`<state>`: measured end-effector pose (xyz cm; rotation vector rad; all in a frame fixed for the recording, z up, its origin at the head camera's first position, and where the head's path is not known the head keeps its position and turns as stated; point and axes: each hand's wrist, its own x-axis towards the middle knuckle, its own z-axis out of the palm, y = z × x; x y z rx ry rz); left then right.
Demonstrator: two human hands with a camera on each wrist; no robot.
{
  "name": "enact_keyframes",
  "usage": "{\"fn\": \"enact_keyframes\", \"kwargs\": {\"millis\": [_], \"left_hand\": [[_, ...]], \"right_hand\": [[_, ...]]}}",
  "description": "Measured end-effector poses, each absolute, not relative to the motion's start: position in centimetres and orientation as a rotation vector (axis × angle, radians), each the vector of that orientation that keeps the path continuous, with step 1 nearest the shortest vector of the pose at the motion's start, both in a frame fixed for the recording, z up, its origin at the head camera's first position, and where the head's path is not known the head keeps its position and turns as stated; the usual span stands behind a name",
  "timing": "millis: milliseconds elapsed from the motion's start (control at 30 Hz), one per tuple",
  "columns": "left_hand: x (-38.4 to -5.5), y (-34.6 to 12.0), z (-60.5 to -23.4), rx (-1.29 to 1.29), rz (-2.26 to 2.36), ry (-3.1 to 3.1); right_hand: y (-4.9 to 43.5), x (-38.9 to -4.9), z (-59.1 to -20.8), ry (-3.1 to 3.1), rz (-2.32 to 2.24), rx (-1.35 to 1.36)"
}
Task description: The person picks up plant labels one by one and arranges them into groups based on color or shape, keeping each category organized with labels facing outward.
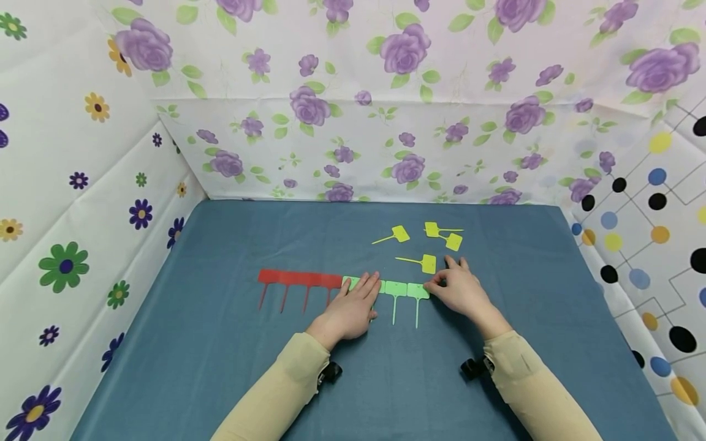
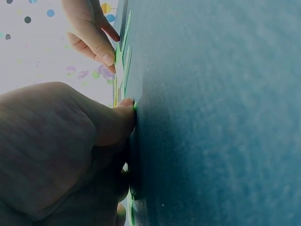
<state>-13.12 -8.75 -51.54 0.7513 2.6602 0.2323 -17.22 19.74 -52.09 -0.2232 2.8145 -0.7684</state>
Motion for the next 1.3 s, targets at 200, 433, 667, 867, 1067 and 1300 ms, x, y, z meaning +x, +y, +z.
{"fn": "enact_keyframes", "kwargs": {"millis": [200,433,667,867,1067,1300], "left_hand": [[-13.16,-8.8,-51.53,0.751,0.233,2.659],[-13.15,-8.81,-51.53,0.752,0.238,2.656],[-13.04,-8.84,-51.49,0.767,0.234,2.656],[-13.05,-8.85,-51.5,0.767,0.242,2.655],[-13.07,-8.85,-51.55,0.763,0.249,2.657],[-13.1,-8.83,-51.64,0.762,0.242,2.661]], "right_hand": [[19.62,-17.34,-52.05,2.807,-0.77,-0.202],[19.54,-17.38,-52.12,2.815,-0.777,-0.188],[19.55,-17.24,-52.16,2.819,-0.778,-0.185],[19.57,-17.27,-52.17,2.82,-0.785,-0.186],[19.59,-17.26,-52.18,2.819,-0.786,-0.187],[19.77,-17.26,-52.21,2.833,-0.786,-0.194]]}}
